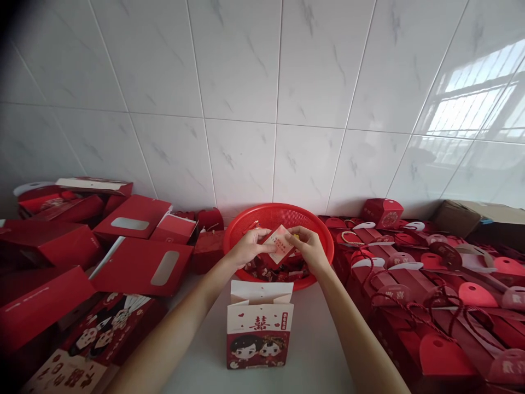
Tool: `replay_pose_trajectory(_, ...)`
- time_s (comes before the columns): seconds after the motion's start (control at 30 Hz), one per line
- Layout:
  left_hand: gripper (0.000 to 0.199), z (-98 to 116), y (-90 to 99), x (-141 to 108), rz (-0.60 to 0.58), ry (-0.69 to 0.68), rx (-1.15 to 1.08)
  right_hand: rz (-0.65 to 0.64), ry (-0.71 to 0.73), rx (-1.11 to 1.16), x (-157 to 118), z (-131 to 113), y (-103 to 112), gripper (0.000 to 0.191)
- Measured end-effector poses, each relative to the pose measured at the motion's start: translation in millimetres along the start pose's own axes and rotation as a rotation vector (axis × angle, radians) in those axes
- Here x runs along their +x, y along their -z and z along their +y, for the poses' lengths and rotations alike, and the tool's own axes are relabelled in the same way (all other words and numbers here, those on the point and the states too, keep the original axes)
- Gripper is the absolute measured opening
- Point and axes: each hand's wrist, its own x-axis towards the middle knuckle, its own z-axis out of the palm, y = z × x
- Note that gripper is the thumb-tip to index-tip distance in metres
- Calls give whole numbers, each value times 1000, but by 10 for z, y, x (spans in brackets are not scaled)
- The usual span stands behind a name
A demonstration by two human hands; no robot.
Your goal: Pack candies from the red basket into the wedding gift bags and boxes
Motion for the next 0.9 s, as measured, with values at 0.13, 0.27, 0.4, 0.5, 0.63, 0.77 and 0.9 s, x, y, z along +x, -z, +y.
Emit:
replay_pose_trajectory(0.13, 27, -9, -5, 14, 114, -80, -46, -63, -26, 75, -20, -52, -41, 42)
replay_pose_trajectory(0.27, 33, 5, -21, 7, 151, -16, -61, -98, 0, 64, -34, -87, -60, 43)
replay_pose_trajectory(0.4, 23, 41, -45, -19, 72, -32, -77, -164, 20, -33, -34, -73, -47, 43)
replay_pose_trajectory(0.5, 22, 35, -52, -22, 70, -28, -65, -169, 36, -84, -31, -52, -39, 41)
replay_pose_trajectory(0.63, 29, -20, -36, 0, 71, -19, -75, -177, 36, -59, -31, -46, -45, 37)
replay_pose_trajectory(0.77, 35, -43, -26, 2, 61, -22, -84, -201, 32, -35, -44, -80, -64, 38)
replay_pose_trajectory(0.9, 35, 12, -48, -32, 96, -66, -62, -182, 40, -60, -48, -91, -71, 39)
